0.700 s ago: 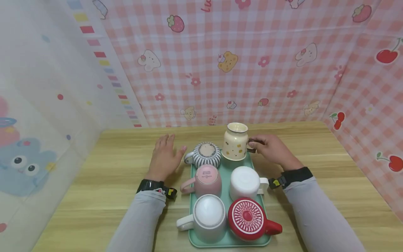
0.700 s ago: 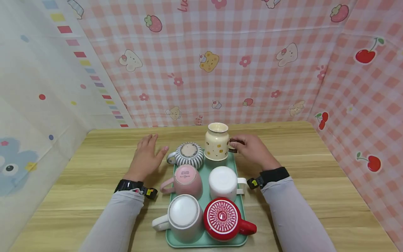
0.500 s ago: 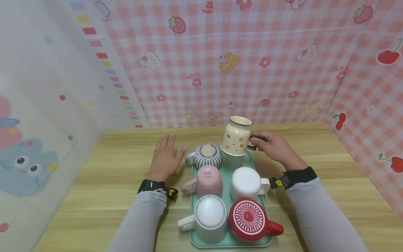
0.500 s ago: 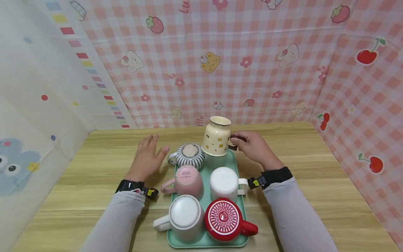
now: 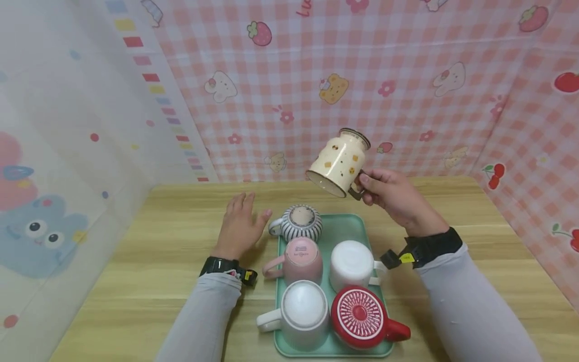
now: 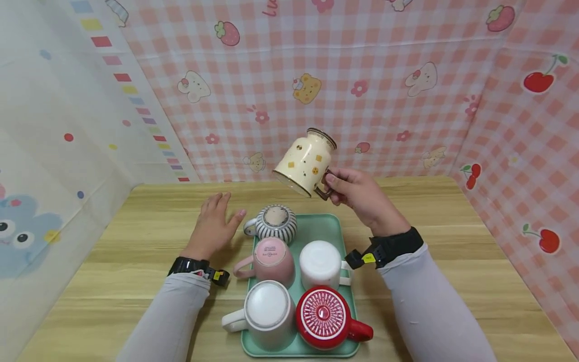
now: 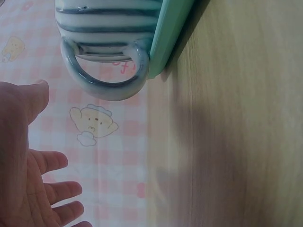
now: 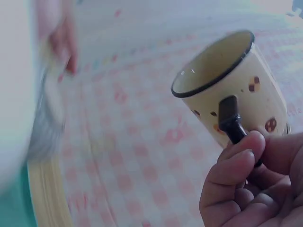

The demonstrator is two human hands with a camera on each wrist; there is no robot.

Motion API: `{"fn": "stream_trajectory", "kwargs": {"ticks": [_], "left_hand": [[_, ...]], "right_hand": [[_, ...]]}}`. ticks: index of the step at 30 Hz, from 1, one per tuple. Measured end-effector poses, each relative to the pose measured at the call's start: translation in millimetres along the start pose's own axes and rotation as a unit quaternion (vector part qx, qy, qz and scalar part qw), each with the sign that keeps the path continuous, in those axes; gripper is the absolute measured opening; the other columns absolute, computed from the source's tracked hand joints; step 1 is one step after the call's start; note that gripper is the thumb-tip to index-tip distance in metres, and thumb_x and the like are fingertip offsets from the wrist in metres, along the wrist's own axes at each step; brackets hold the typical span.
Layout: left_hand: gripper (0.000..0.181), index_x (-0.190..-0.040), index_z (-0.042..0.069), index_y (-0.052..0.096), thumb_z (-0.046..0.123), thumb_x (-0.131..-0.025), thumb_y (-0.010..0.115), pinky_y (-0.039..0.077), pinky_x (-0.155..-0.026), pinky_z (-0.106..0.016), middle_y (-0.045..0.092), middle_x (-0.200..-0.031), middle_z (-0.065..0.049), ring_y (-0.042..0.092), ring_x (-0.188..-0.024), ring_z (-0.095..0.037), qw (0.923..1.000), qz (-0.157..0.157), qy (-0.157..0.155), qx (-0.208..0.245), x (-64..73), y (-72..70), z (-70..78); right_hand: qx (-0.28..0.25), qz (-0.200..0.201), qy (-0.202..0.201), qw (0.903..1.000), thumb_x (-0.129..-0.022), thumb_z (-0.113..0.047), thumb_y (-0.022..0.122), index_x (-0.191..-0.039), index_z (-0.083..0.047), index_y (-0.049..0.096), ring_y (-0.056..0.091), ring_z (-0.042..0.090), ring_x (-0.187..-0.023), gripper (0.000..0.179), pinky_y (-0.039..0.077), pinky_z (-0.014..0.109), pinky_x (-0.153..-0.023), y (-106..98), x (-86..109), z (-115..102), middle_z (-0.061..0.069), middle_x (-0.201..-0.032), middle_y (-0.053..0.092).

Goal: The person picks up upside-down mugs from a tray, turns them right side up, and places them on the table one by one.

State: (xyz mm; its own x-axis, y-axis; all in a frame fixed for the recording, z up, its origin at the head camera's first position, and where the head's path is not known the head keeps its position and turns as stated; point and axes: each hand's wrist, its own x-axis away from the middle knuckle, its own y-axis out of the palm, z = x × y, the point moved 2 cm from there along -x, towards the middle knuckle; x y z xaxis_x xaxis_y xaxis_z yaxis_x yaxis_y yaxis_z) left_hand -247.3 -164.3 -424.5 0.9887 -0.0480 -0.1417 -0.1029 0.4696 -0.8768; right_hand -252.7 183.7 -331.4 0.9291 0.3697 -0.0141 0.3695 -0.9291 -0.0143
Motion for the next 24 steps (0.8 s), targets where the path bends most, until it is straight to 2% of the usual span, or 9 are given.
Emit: {"fn": "stream_trajectory", "kwargs": {"ticks": [2,4,7,10,12,15,19,22,24], "left_hand": [[0.078,-0.162,0.005,0.030,0.056,-0.105,0.048,0.020,-0.127,-0.061,0.025,-0.169,-0.024,0.019,-0.158,-0.043,1.0000,0.001,0.001,0.000,-0.7,-0.1,0.4],[0.078,-0.162,0.006,0.030,0.057,-0.105,0.048,0.020,-0.127,-0.061,0.025,-0.169,-0.023,0.020,-0.158,-0.043,1.0000,0.002,-0.001,-0.002,-1.2,1.1,-0.3],[0.078,-0.162,0.007,0.030,0.057,-0.105,0.049,0.021,-0.126,-0.061,0.025,-0.169,-0.022,0.020,-0.158,-0.042,1.0000,0.004,-0.003,-0.007,-2.1,3.1,-1.4],[0.078,-0.162,0.007,0.030,0.056,-0.105,0.049,0.022,-0.126,-0.061,0.025,-0.169,-0.022,0.020,-0.158,-0.042,0.9999,0.004,-0.004,-0.012,-2.7,3.5,-1.6],[0.078,-0.162,0.006,0.031,0.057,-0.105,0.049,0.023,-0.126,-0.061,0.026,-0.168,-0.022,0.020,-0.158,-0.042,0.9999,0.005,-0.004,-0.015,-2.6,3.2,-1.9],[0.078,-0.161,0.006,0.031,0.057,-0.105,0.048,0.023,-0.126,-0.061,0.027,-0.168,-0.022,0.021,-0.158,-0.042,0.9998,0.006,-0.004,-0.017,-2.5,2.6,-2.4],[0.079,-0.161,0.006,0.031,0.058,-0.105,0.049,0.023,-0.126,-0.061,0.027,-0.168,-0.023,0.021,-0.158,-0.042,0.9998,0.003,-0.004,-0.021,-2.1,2.7,-3.2],[0.078,-0.161,0.005,0.031,0.057,-0.105,0.049,0.023,-0.126,-0.061,0.027,-0.168,-0.023,0.021,-0.158,-0.042,0.9998,0.001,-0.003,-0.021,-2.3,3.1,-3.4],[0.078,-0.161,0.005,0.032,0.057,-0.105,0.049,0.023,-0.126,-0.060,0.028,-0.167,-0.024,0.022,-0.157,-0.042,0.9997,0.002,-0.002,-0.025,-2.8,2.8,-3.6]], "right_hand": [[-0.096,-0.028,0.006,0.9950,-0.108,-0.021,0.056,-0.101,-0.010,0.069,0.054,0.007,-0.069,0.019,0.051,0.021,-0.070,5.2,-1.3,-1.7,-0.002,-0.089,0.063],[-0.182,-0.063,0.011,0.9812,-0.109,-0.018,0.054,-0.098,-0.009,0.071,0.054,0.007,-0.068,0.022,0.050,0.020,-0.067,10.0,-2.3,-2.5,-0.001,-0.088,0.064],[-0.286,-0.103,0.021,0.9526,-0.111,-0.014,0.046,-0.100,-0.006,0.071,0.054,0.007,-0.068,0.029,0.049,0.019,-0.064,16.7,-5.7,-1.8,0.002,-0.090,0.066],[-0.366,-0.120,0.036,0.9222,-0.112,-0.013,0.042,-0.105,-0.003,0.069,0.053,0.009,-0.070,0.030,0.046,0.019,-0.062,24.3,-10.8,-0.1,0.004,-0.093,0.065],[-0.412,-0.125,0.051,0.9011,-0.113,-0.014,0.040,-0.107,-0.001,0.067,0.052,0.010,-0.070,0.030,0.044,0.020,-0.063,29.6,-15.0,2.6,0.005,-0.095,0.064],[-0.480,-0.142,0.079,0.8623,-0.114,-0.015,0.035,-0.109,0.001,0.064,0.051,0.011,-0.071,0.034,0.044,0.021,-0.064,37.2,-20.1,9.0,0.007,-0.097,0.063],[-0.546,-0.174,0.110,0.8122,-0.114,-0.016,0.029,-0.112,0.002,0.064,0.055,0.013,-0.074,0.039,0.049,0.021,-0.069,44.3,-23.7,21.4,0.009,-0.100,0.063],[-0.572,-0.190,0.124,0.7878,-0.114,-0.016,0.030,-0.113,0.003,0.065,0.058,0.014,-0.077,0.039,0.052,0.021,-0.073,47.9,-25.3,29.3,0.010,-0.100,0.063],[-0.582,-0.193,0.129,0.7789,-0.114,-0.015,0.031,-0.114,0.003,0.065,0.059,0.015,-0.079,0.038,0.053,0.021,-0.074,49.9,-26.6,32.7,0.010,-0.100,0.063]]}}
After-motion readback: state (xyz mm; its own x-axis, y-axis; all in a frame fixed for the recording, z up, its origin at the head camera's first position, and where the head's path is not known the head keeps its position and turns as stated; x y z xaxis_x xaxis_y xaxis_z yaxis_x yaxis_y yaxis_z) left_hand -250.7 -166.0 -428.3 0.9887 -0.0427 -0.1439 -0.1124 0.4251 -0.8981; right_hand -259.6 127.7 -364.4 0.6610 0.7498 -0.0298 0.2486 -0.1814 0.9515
